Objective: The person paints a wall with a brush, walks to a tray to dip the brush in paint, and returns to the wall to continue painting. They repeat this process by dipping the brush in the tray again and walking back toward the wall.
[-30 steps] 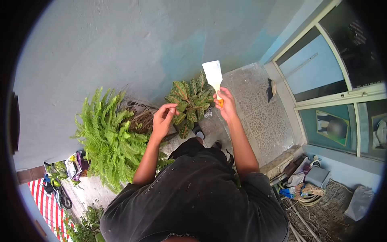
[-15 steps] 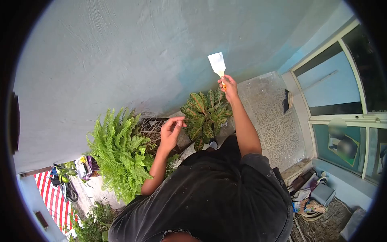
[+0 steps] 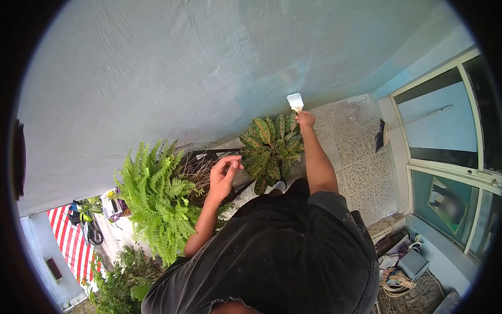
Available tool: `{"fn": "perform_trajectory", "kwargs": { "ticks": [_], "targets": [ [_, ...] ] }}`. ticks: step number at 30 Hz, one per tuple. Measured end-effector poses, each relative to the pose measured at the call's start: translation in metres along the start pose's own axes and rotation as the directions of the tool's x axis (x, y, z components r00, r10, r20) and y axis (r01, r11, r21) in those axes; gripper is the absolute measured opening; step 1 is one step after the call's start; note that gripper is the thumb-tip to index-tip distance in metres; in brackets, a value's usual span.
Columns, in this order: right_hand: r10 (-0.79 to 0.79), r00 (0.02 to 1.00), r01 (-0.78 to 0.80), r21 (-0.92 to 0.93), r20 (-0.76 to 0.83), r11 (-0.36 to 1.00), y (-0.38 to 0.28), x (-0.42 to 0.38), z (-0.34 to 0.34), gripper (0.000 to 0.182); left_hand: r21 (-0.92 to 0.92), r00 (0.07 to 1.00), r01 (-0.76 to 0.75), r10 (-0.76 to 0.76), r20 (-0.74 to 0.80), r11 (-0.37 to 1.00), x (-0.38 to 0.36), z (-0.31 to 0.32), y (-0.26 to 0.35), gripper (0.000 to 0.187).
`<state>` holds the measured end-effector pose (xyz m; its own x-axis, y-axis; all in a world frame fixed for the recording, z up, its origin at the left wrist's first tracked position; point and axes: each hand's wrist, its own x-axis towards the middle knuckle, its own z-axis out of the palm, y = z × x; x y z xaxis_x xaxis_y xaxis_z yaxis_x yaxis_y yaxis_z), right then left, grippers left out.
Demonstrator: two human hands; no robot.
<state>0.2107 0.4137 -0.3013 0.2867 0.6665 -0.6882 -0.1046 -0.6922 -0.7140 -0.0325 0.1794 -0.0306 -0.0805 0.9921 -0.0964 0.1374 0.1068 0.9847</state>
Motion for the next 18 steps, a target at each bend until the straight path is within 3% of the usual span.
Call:
{"fn": "perform_trajectory", "kwargs": {
  "ticks": [1,3,8,14,18],
  "targets": [
    [-0.002,1.0,0.002,0.005,-0.005,1.0,-0.009,0.0,0.001,0.017,0.0,1.0,-0.003,0.003,0.006,1.0,0.001,0.001,0.002,0.021],
    [-0.189,0.981,0.189,-0.003,0.044,0.982,-0.036,0.001,-0.001,0.015,0.015,0.999,-0.035,0.035,0.032,0.999,0.006,0.004,0.005,0.021],
    [-0.406,0.914,0.406,-0.079,0.022,0.91,-0.135,-0.075,-0.034,0.018,0.013,0.996,-0.023,0.022,0.092,1.0,0.016,0.011,0.009,0.021],
    [-0.553,0.828,0.502,0.319,0.093,0.804,-0.207,-0.185,-0.079,0.023,0.031,0.991,-0.051,0.046,0.124,0.998,0.026,0.018,0.01,0.021],
    [-0.652,0.749,0.531,0.486,0.113,0.694,-0.175,-0.136,-0.048,0.026,0.048,0.989,-0.058,0.05,0.142,0.997,0.026,0.022,0.014,0.021]
  ]
}}
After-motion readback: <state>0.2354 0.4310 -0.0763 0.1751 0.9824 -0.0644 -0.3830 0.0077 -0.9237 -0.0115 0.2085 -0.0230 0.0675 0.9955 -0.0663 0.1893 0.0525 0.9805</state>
